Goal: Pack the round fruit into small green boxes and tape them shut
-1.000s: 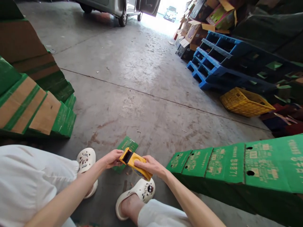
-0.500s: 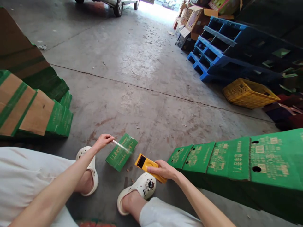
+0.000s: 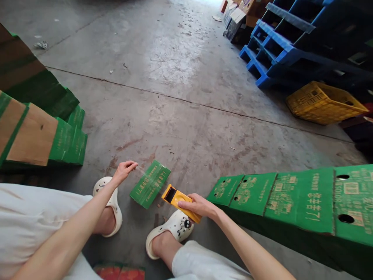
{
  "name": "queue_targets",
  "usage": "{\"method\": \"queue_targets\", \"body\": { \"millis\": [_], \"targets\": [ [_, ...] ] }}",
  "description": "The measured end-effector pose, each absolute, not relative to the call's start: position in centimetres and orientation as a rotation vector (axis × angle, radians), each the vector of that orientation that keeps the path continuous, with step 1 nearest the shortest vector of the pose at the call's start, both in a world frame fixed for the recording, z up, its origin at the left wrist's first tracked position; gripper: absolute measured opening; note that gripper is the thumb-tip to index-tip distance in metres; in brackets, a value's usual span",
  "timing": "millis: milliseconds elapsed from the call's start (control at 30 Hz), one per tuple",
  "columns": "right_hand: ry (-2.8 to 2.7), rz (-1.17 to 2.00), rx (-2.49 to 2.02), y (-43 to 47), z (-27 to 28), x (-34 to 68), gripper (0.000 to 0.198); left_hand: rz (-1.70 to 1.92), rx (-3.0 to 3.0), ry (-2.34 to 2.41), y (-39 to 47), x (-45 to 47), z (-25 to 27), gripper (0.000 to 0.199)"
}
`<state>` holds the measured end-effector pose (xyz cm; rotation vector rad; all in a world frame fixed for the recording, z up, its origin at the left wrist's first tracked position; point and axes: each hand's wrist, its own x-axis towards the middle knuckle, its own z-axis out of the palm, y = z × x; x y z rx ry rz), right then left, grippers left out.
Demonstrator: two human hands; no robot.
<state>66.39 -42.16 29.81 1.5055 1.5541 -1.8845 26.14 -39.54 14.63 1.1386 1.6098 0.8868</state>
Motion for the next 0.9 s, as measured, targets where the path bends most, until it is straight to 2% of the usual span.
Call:
{"method": "queue_targets", "body": {
  "millis": [100, 233, 567, 767, 833, 900],
  "targets": [
    [1.541, -1.863, 1.505, -42.0, 29.2, 66.6, 0.078, 0.894, 1.135, 1.618, -39.6, 26.3, 14.0, 0.045],
    [1.594, -1.687, 1.545, -41.8, 28.1, 66.5, 0.079, 0.884, 1.135, 1.630, -39.9, 26.8, 12.8, 0.043],
    [1.597, -1.431, 1.676, -41.4, 27.1, 65.1, 0.067, 0.842, 1.097, 1.619, -41.0, 29.7, 9.6, 0.046],
    [1.599, -1.411, 1.676, -41.1, 25.9, 64.0, 0.059, 0.837, 1.051, 1.634, -41.4, 31.0, 8.5, 0.044],
    [1.570, -1.457, 1.681, -41.0, 25.5, 63.6, 0.056, 0.828, 1.046, 1.658, -41.3, 31.3, 8.4, 0.049],
    [1.498, -1.557, 1.674, -41.0, 25.1, 63.3, 0.055, 0.755, 1.067, 1.771, -41.3, 31.3, 8.5, 0.064]
  ]
}}
